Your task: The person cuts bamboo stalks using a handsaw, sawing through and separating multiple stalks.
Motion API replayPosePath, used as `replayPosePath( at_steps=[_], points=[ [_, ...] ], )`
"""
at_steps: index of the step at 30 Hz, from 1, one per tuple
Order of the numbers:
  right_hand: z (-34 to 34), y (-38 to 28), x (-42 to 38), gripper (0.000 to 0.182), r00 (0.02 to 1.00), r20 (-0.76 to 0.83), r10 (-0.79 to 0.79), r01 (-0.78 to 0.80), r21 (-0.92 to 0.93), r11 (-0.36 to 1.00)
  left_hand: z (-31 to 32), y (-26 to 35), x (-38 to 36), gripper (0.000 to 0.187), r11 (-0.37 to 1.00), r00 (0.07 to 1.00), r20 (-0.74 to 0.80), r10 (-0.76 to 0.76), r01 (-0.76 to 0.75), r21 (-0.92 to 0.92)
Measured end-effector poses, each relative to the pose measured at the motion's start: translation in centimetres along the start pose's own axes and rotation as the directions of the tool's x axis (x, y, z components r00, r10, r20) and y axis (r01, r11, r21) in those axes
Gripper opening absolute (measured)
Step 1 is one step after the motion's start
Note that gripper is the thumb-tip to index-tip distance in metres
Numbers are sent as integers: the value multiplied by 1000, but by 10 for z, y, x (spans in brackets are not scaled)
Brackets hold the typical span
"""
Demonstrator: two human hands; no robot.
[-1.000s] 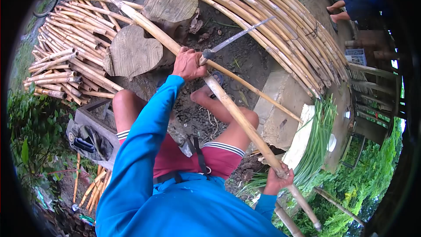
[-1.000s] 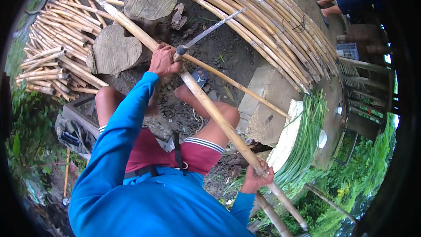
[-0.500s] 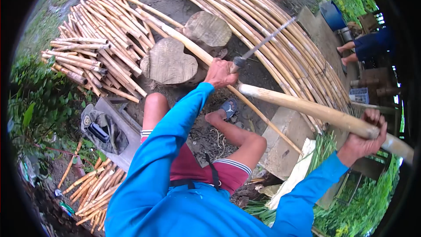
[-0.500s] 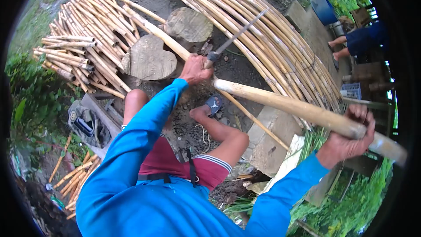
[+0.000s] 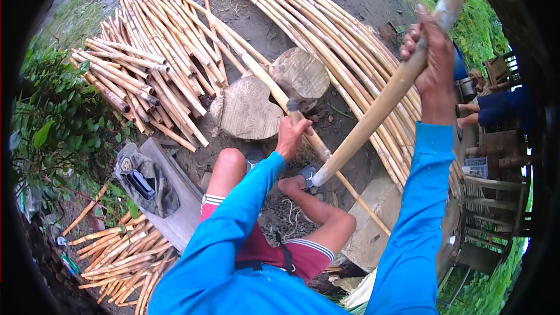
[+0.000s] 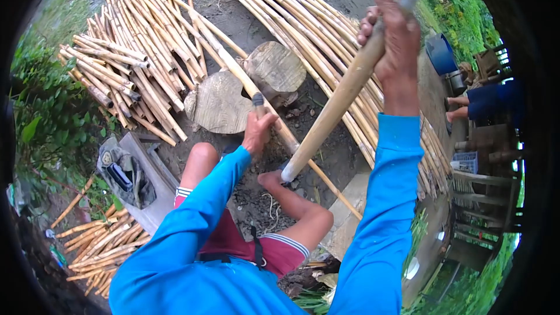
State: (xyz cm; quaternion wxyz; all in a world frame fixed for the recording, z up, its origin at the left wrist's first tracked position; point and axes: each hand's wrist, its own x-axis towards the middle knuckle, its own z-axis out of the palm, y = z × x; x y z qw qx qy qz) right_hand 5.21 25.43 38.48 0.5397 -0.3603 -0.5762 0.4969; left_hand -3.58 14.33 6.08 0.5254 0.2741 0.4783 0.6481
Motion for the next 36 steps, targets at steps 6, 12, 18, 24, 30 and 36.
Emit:
replayPosePath(
  at_steps=[6, 12, 18, 24, 30, 36],
  points=[
    [63, 94, 46, 22, 985, 129, 118, -79, -278, 957, -98, 10, -41, 26, 981, 971, -150, 184, -172, 92],
    [101, 188, 20, 29, 776, 344, 529, -385, -406, 829, -133, 15, -17, 21, 950, 902, -432, -7, -128, -284],
    [125, 255, 4, 28, 556, 377, 741, -564, -484, 669, -147, 15, -3, 21, 948, 877, -476, -57, -102, -302],
    [137, 312, 29, 39, 713, 396, 579, -160, -712, 684, -147, 9, 1, 22, 940, 885, -450, -121, -44, -339],
    [108, 374, -21, 65, 864, 331, 380, 221, -926, 305, -153, 2, 1, 22, 919, 877, -450, -169, -25, -394],
    [57, 320, -63, 74, 781, 485, 393, 344, -860, 378, -158, 0, 5, 28, 930, 885, -428, -185, 17, -367]
  ],
)
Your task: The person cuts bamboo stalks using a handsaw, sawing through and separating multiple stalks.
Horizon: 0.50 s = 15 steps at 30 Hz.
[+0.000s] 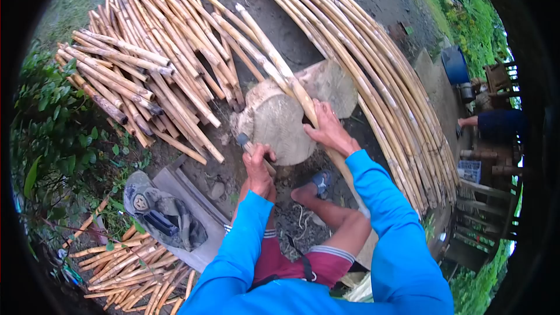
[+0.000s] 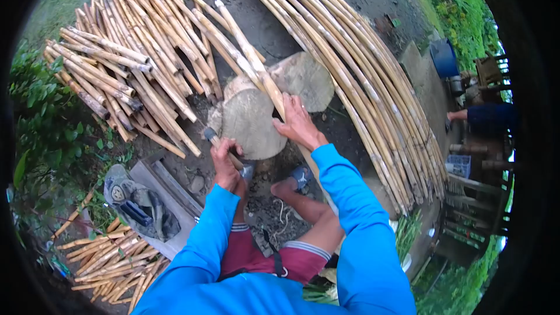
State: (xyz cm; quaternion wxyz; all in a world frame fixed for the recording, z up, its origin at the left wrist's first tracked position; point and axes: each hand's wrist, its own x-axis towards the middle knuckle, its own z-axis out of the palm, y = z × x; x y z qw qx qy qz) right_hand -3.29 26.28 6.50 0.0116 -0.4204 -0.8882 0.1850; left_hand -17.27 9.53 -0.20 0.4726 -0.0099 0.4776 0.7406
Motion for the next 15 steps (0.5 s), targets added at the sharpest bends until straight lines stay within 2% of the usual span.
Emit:
replayPosePath(
  at_steps=[1, 3, 4, 5, 6, 7, 9, 10, 11, 13, 15],
  points=[
    [-9, 10, -6, 81, 996, 94, -7, 0, 74, 997, -2, -3, 2, 29, 1000, 1000, 16, 1, -1, -10],
    [-26, 25, -22, 85, 930, 294, 221, -281, 178, 943, 0, 0, 3, 29, 999, 999, 1, -39, 39, 17],
    [-36, 29, -28, 85, 869, 415, 269, -424, 346, 837, 1, 2, 5, 28, 999, 999, 10, -50, 50, 19],
    [-42, 31, -39, 85, 798, 532, 283, -560, 481, 675, -1, 2, 4, 28, 998, 998, 16, -59, 59, 23],
    [-48, 33, -44, 86, 738, 613, 282, -640, 505, 579, 0, 2, 6, 28, 996, 996, 24, -85, 84, 19],
    [-61, 25, -51, 86, 728, 616, 301, -655, 494, 573, -1, 1, 7, 26, 996, 995, 23, -92, 92, 15],
    [-84, 1, -57, 84, 730, 585, 354, -643, 413, 645, 4, 3, 7, 24, 995, 994, 19, -104, 103, 11],
    [-66, 23, -53, 79, 749, 624, 223, -456, 241, 857, 6, 4, 6, 24, 995, 995, 31, -100, 100, 15],
    [-61, 26, -59, 79, 741, 630, 234, -469, 236, 851, 7, 2, 4, 24, 995, 994, 42, -101, 100, 19],
    [-59, 33, -66, 75, 849, 515, 121, -348, 372, 860, 7, -3, 5, 24, 993, 991, 68, -112, 109, 42],
    [-60, 37, -68, 74, 868, 488, 98, -308, 371, 876, 9, -3, 7, 25, 992, 990, 72, -119, 116, 56]
  ],
)
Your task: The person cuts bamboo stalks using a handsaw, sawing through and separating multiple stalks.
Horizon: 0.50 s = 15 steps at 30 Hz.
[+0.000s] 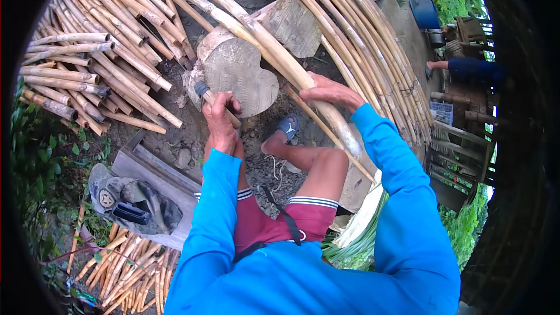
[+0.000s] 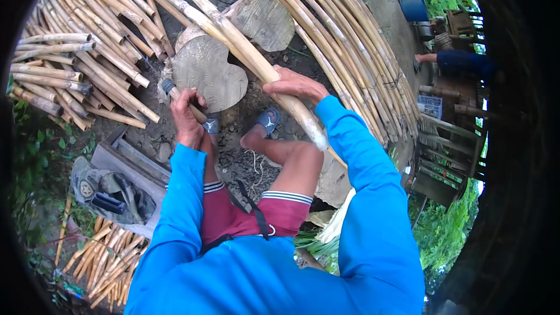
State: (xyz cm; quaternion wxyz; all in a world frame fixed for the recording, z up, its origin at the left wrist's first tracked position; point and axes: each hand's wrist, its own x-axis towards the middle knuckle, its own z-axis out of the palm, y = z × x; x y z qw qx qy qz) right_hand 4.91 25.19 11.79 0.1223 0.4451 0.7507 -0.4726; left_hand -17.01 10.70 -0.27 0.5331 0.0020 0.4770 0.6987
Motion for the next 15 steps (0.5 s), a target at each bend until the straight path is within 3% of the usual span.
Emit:
replayPosePath(
  at_steps=[2, 4, 6, 8, 12, 14, 15],
  points=[
    [-3, 0, 1, 69, 979, 133, 152, -187, 311, 932, 4, 1, -1, 26, 1000, 1000, 2, -22, 22, 12],
    [-8, -6, 5, 50, 981, 165, 101, -151, 323, 934, 7, -2, 0, 27, 999, 999, -2, -40, 40, 12],
    [-12, -25, 2, 41, 980, 135, 144, -174, 246, 954, 7, -4, -2, 27, 1000, 999, 34, -16, 16, -2],
    [-17, -14, 1, 37, 973, -51, 224, -222, 48, 974, 6, -2, -3, 27, 1000, 999, 42, -13, 13, 10],
    [-20, -2, 15, 34, 974, -44, 222, -223, -18, 975, 2, 6, -8, 28, 998, 998, 31, -47, 46, 37],
    [-12, 23, 24, 36, 964, 79, 255, -265, 179, 947, -1, 4, -8, 28, 999, 999, 34, -40, 38, 38],
    [-9, 26, 19, 35, 955, 129, 268, -297, 393, 870, -2, 3, -7, 28, 999, 999, 37, -30, 29, 30]
  ],
)
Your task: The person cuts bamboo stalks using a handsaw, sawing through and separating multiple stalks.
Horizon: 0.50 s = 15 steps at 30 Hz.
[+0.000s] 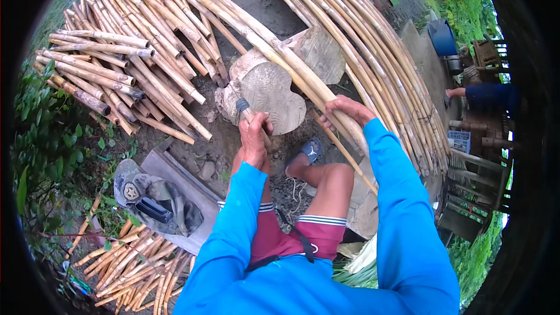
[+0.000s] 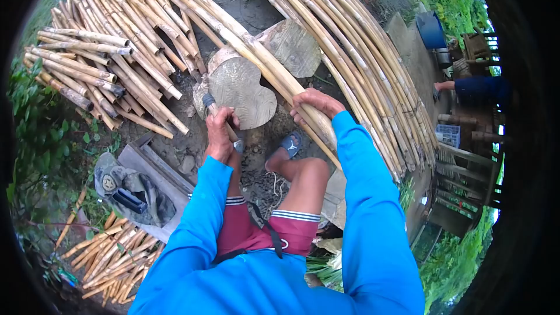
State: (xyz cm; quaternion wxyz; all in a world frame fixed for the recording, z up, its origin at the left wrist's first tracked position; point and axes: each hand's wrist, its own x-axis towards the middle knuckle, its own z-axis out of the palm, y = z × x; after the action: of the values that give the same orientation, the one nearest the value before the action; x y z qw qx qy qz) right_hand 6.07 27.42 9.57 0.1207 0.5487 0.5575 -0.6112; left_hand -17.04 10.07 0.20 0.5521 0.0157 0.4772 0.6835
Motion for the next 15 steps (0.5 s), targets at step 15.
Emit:
replayPosePath(
  at_steps=[15],
  points=[
    [33, -49, -192, 42, 954, 135, 268, -299, 484, 822, -1, -10, -12, 17, 980, 951, 310, 13, -74, 186]
  ],
)
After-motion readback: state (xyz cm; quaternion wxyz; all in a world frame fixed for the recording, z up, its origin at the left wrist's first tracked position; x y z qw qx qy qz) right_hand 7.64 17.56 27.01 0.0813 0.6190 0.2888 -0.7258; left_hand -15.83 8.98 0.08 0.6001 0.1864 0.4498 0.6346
